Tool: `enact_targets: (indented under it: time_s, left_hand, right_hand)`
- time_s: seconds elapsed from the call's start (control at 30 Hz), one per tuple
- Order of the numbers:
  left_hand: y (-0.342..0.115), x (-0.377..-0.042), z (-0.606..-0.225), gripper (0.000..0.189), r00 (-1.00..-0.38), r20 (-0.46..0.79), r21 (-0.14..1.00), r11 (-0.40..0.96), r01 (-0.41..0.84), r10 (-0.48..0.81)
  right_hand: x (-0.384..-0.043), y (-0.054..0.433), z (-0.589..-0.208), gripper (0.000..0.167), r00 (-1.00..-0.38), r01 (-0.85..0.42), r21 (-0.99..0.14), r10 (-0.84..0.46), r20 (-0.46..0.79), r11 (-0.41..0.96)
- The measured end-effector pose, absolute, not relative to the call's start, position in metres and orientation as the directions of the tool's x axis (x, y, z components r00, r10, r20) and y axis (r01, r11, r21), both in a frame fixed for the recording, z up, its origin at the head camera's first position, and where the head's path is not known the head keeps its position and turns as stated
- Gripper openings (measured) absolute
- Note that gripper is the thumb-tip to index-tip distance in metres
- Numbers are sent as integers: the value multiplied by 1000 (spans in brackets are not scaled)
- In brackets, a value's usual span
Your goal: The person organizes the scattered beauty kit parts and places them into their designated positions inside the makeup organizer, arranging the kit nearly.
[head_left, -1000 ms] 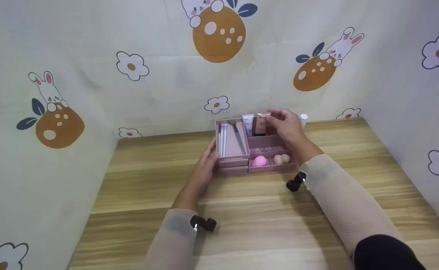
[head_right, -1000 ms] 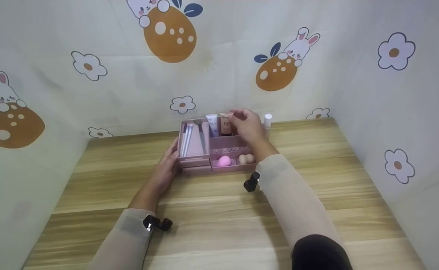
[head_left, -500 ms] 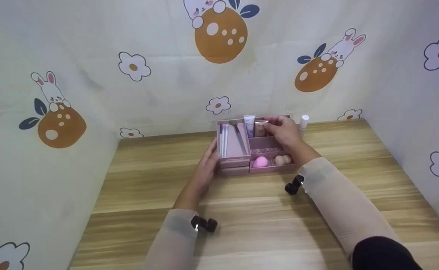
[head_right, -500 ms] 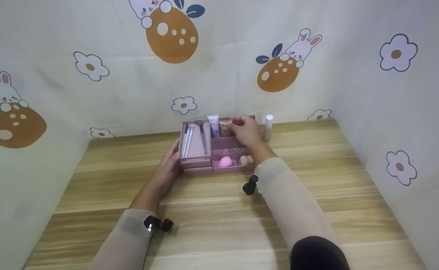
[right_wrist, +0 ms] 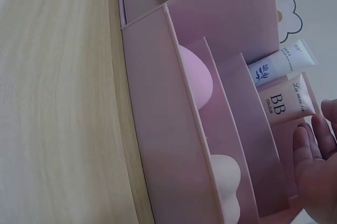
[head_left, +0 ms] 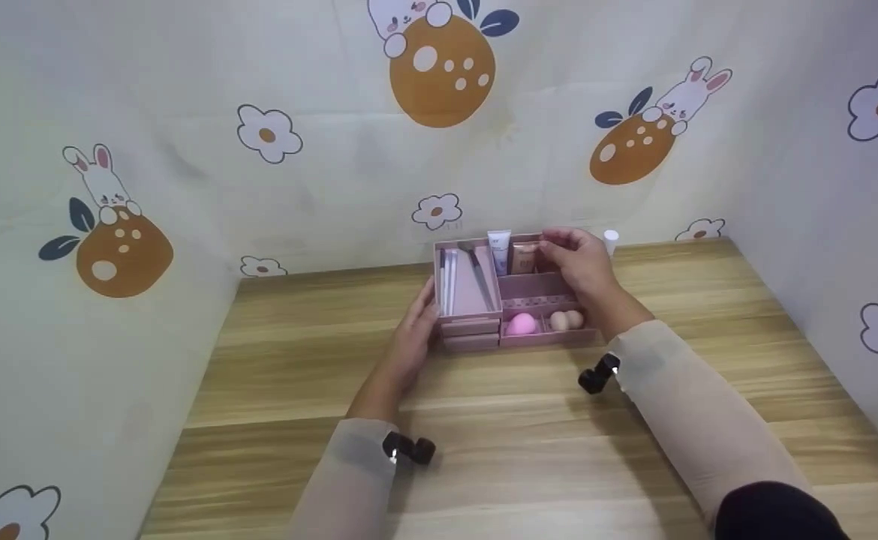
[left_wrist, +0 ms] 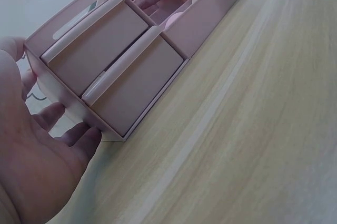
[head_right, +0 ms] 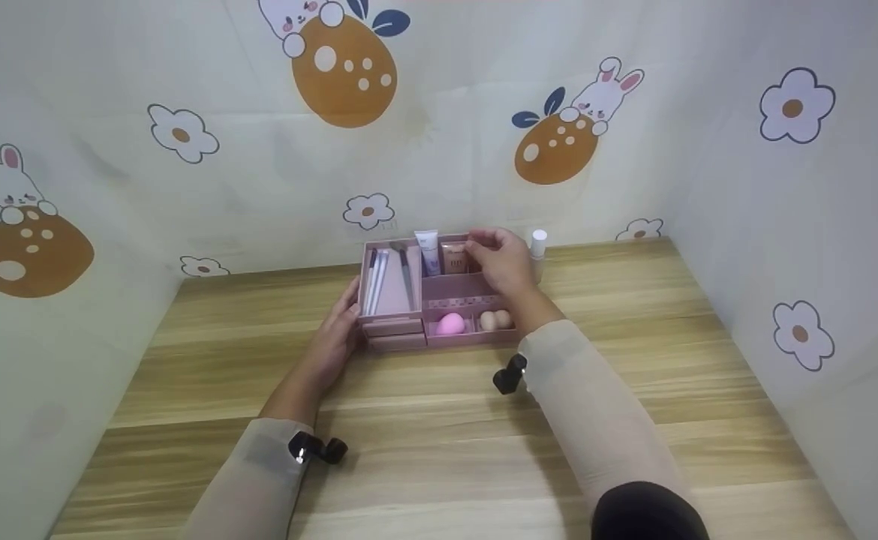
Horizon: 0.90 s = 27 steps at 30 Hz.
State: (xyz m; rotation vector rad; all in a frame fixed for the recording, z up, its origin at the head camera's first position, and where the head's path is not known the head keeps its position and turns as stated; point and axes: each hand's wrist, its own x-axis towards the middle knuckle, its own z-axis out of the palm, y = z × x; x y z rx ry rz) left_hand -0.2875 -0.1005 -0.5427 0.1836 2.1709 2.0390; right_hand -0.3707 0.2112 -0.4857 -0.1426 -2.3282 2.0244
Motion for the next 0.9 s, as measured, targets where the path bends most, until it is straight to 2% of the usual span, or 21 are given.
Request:
enact_targets:
  time_s: [0.37, 0.7, 0.9]
  left_hand:
    - [-100, -286, -540, 58, -981, -37, 996, 86, -21, 188]
    - [-99, -287, -542, 58, -982, -52, 997, 66, -41, 182]
    - [-99, -288, -541, 59, -983, -32, 998, 51, -23, 183]
  right_hand:
    - [-350, 229, -483, 37, -992, -61, -998, 108, 62, 17]
    - [-333, 254, -483, 40, -991, -37, -999, 130, 38, 14]
    - [-327, 272, -486, 24, -987, -46, -999, 158, 42, -24]
